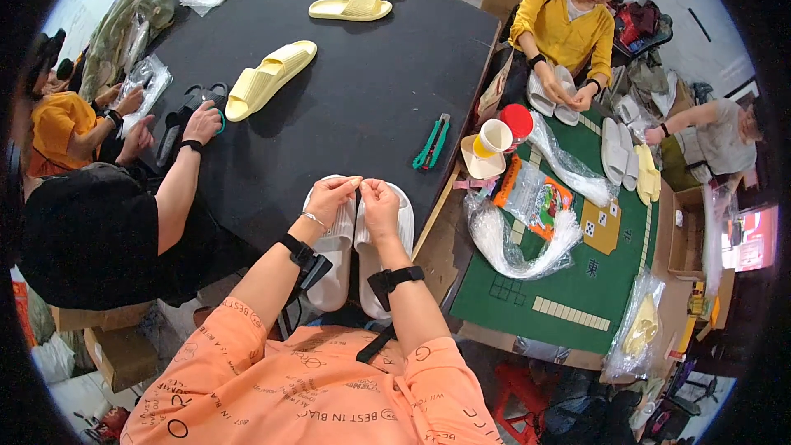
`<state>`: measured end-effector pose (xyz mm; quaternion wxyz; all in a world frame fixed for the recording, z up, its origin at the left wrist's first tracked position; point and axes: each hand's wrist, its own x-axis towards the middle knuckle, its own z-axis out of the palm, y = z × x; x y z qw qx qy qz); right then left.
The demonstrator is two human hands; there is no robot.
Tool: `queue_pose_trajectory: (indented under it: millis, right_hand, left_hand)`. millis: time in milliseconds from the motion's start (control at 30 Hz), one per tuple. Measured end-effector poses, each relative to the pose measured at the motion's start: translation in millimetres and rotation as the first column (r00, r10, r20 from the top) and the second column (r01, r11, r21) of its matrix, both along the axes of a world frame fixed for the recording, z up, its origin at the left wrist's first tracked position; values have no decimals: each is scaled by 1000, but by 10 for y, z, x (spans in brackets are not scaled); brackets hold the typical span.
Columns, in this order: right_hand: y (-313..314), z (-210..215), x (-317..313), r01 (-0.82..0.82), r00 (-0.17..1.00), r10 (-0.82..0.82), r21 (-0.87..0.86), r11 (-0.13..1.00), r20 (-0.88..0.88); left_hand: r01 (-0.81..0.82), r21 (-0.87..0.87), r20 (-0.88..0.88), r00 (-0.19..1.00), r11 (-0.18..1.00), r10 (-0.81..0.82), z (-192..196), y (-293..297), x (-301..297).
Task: Inspecting, cleaning, and organizing foam slippers on a production line.
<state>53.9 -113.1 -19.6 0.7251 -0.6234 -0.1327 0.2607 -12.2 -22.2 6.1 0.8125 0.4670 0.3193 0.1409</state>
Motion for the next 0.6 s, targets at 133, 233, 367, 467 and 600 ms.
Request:
queue_pose_trajectory:
  millis: [133, 233, 367, 467, 600]
  right_hand:
    - [-10, -25, 0, -13, 998, 16, 50, 999, -66]
    - [-18, -59, 10, -28, 993, 33, 46, 999, -115]
    - [-28, -69, 6, -31, 994, 38, 72, 997, -103]
    - [-17, -47, 11, -33, 997, 37, 53, 998, -73]
    - [-5, -22, 47, -38, 999, 37, -16, 999, -30]
  left_hand:
    - [2, 15, 57, 998, 1000, -3, -19, 0, -3]
    - [13, 15, 40, 999, 1000, -14, -48, 5, -11]
    - [32, 83, 5, 999, 996, -33, -57, -9, -15]
    - [34, 92, -42, 999, 995, -31, -43, -15, -10]
    - [-8, 61, -9, 1000, 998, 9, -40, 5, 0]
